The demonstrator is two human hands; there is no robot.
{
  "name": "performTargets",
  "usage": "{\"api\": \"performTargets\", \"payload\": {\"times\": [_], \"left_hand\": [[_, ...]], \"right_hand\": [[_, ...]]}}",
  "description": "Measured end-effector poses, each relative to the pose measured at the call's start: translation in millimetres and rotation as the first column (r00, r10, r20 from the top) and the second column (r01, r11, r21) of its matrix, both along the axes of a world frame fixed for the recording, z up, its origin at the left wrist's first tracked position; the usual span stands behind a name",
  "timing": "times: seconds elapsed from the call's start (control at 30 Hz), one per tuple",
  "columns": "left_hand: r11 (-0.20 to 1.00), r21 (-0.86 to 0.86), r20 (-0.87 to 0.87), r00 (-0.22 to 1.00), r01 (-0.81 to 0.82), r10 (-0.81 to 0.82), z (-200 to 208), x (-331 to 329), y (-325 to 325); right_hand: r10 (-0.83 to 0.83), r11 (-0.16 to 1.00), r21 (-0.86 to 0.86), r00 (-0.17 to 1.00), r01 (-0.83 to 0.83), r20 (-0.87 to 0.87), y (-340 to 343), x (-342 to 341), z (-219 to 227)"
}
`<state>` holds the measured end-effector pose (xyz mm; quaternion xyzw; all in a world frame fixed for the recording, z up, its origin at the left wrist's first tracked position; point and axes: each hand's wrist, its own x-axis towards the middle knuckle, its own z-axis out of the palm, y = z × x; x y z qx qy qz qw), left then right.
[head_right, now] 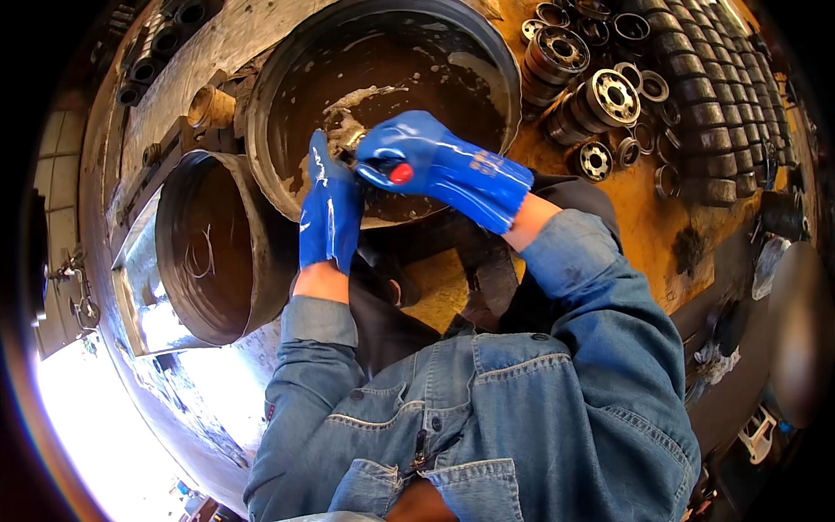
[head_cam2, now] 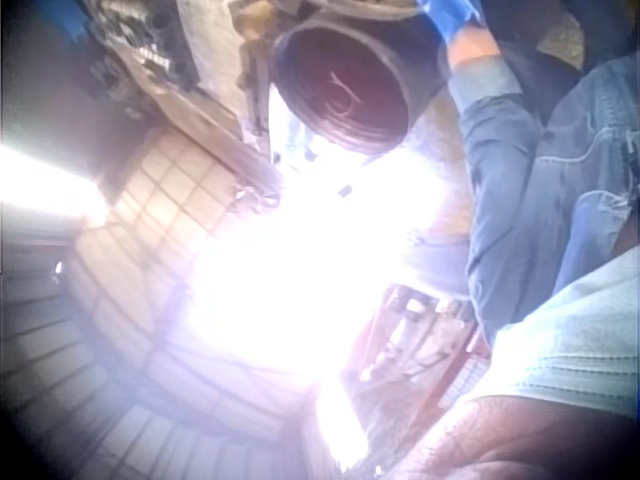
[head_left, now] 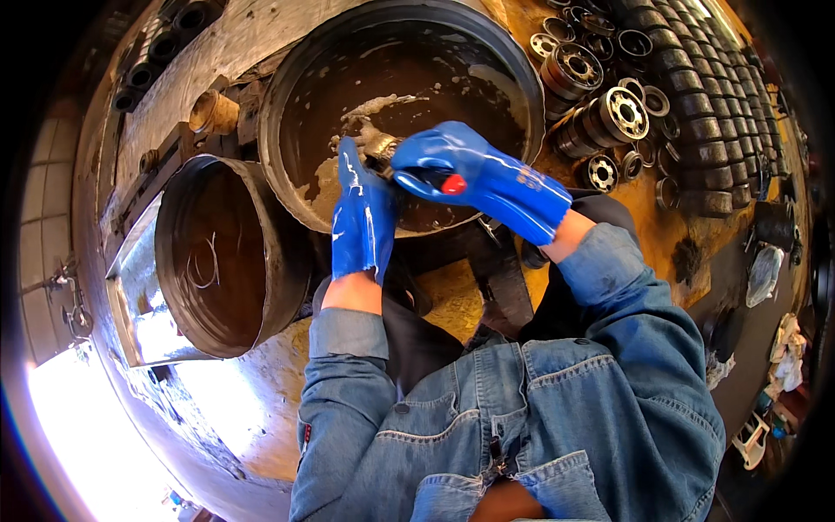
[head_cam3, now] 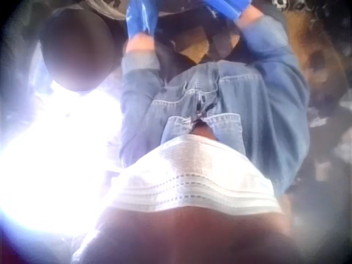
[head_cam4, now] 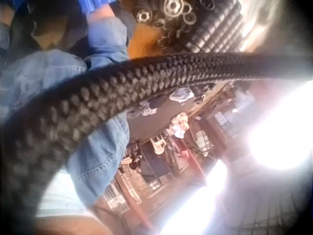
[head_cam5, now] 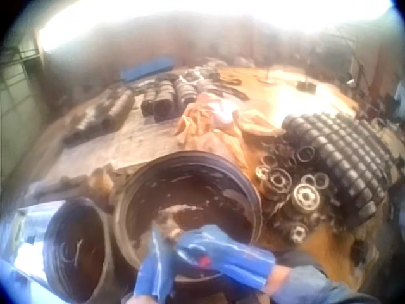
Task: The person cleans cylindrical metal parts by dipping them into a bucket of liquid and scrubbing them with a red-handled brush. The person handles the parts one at a time, scrubbing the interior and exterior surfaces before placing them on the floor.
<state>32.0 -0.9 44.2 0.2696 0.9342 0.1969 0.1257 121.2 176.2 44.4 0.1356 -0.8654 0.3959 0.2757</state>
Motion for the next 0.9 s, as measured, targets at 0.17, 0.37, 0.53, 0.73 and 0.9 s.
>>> {"api": "performTargets", "payload": {"times": [0.17, 0.37, 0.53, 0.73, 0.9], "left_hand": [[0.998, -0.053, 0.073, 0.997, -0.027, 0.031, 37.7, 11.8, -15.3], [0.718, 0.633, 0.489, 0.868, -0.288, -0.083, -40.4, -28.7, -4.3], [0.749, 0.525, 0.802, 0.53, -0.406, -0.275, -52.0, -29.7, 21.2], [0.883, 0.415, 0.862, 0.407, -0.222, -0.303, -56.5, -15.5, 54.8], [0.952, 0.301, 0.815, 0.502, 0.058, -0.289, -61.2, -13.3, 81.4]], "right_hand": [[0.074, 0.997, 0.026, 0.985, -0.079, 0.156, 7.0, 24.5, -15.2], [-0.153, 0.979, 0.19, 0.866, 0.069, 0.476, 35.7, 22.0, -47.5], [-0.447, 0.839, 0.092, 0.584, 0.536, 0.678, 57.4, 26.7, -9.9], [-0.4, 0.682, -0.098, 0.482, 0.725, 0.78, 84.4, 10.0, 2.5], [-0.281, 0.592, -0.169, 0.399, 0.788, 0.873, 88.3, -0.2, -35.8]]}}
